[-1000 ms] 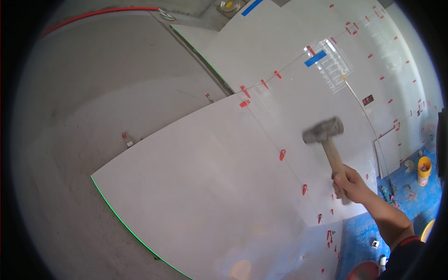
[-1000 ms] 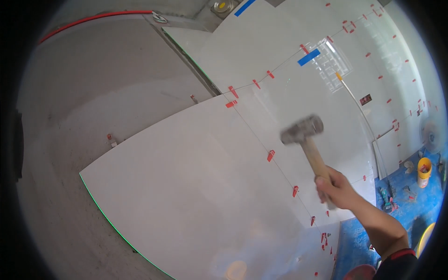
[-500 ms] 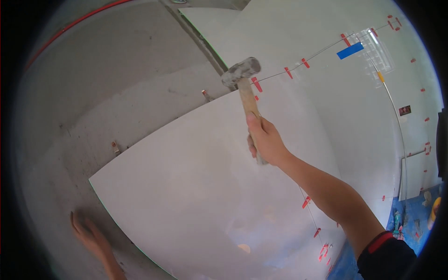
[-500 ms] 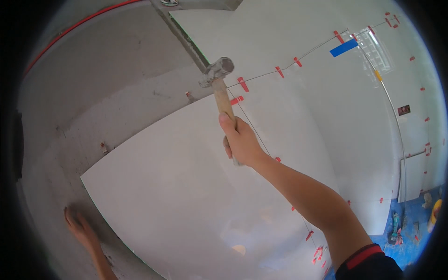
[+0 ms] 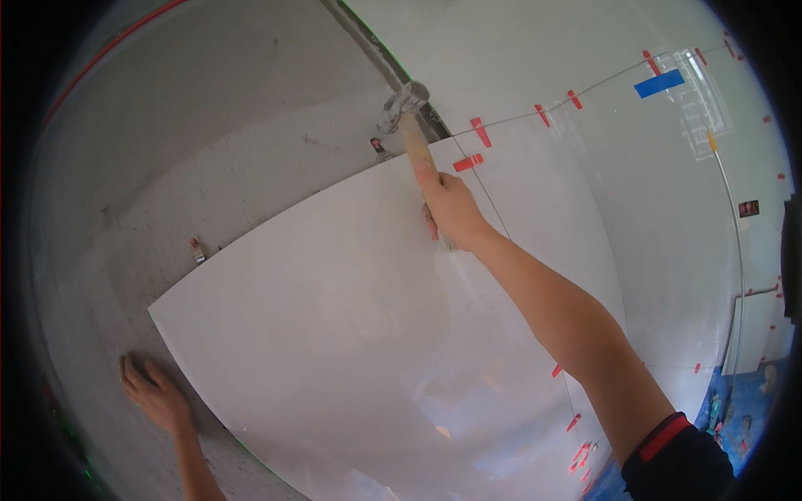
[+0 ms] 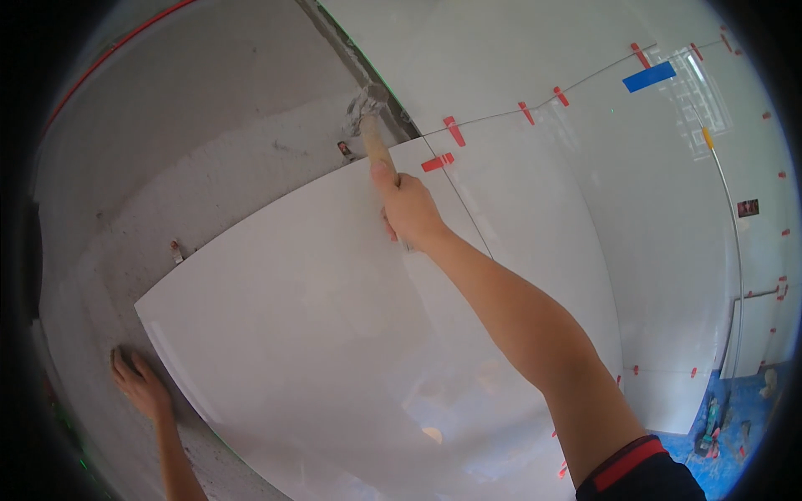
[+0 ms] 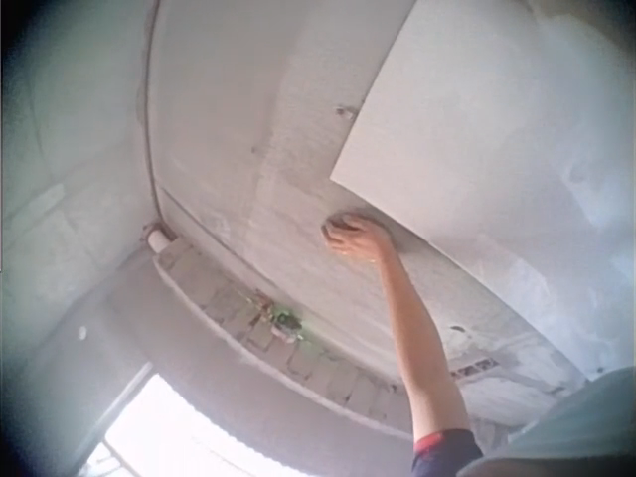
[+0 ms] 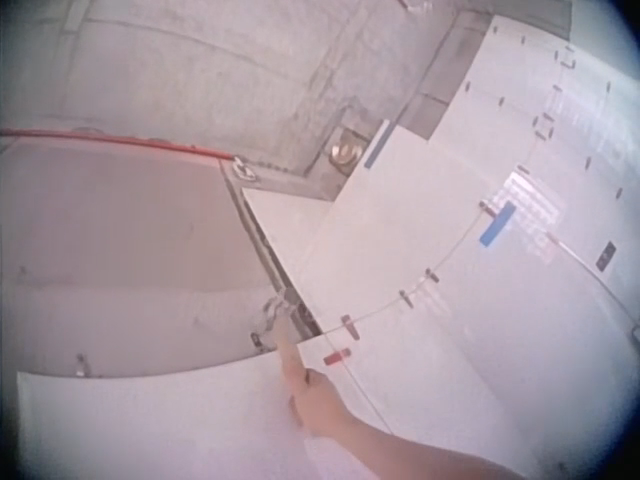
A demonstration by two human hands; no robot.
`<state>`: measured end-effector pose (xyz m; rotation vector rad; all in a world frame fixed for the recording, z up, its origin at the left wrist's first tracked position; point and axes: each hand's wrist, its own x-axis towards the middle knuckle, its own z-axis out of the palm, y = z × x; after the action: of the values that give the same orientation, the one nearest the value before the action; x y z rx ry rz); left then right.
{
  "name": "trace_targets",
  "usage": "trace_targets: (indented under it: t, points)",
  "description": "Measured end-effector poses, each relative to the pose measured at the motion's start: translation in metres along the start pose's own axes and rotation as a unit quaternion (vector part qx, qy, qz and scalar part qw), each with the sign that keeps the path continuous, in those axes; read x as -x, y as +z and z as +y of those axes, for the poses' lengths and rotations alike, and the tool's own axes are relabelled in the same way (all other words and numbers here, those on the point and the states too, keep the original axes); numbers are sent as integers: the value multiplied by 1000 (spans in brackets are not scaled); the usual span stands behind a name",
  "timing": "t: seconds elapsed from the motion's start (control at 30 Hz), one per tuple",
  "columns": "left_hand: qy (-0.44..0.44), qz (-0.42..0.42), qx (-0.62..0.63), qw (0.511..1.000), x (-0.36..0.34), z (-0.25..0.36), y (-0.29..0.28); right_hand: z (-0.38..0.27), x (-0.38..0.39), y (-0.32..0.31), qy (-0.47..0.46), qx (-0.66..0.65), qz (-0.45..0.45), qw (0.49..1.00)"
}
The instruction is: The person installs a large wall tile by positioning it against a concrete wall, inserting spacers, and striking the tile and spacers with a hammer. The person then uses a level to verify the alignment of the installed tile.
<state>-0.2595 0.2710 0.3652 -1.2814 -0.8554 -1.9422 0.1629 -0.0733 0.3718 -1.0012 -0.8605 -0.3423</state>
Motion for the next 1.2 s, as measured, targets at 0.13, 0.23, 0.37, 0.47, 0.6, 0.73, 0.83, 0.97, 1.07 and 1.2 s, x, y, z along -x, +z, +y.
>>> trace_targets:
  t: [0.13, 0.23, 0.37, 0.47, 0.6, 0.73, 0.83, 0.97, 1.07, 1.2]
  points:
    - [9, 9, 4, 1000, -2, -4, 1, 0, 13, 5, -6, -44, 39, 998]
    - [7, -2, -2, 1000, -2, -1, -2, 1, 6, 11, 34, 34, -24, 999]
    - [13, -8, -35, 999, -1, 3, -4, -15, 1, -5, 19, -28, 14, 999]
    - [-8, -13, -22, 1000, -1, 6, -3, -12, 16, -1, -39, -72, 73, 994]
    - [17, 11, -5, 1000, -1, 6, -1, -6, 14, 26, -2, -56, 75, 996]
    - [21, 9, 8, 1000, 0, -1, 1, -31, 2, 6, 30, -83, 52, 995]
    - [27, 10, -13, 999, -1, -6, 3, -40, 17, 4, -10, -109, 90, 990]
    - [37, 12, -8, 999, -1, 0, 1, -23, 28, 30, 10, -122, 114, 986]
    - [27, -4, 0, 1000, -2, 2, -1, -23, 16, 39, 73, -63, 11, 995]
    - [35, -1, -3, 999, -1, -1, -2, -33, 5, 25, 16, -146, 62, 987]
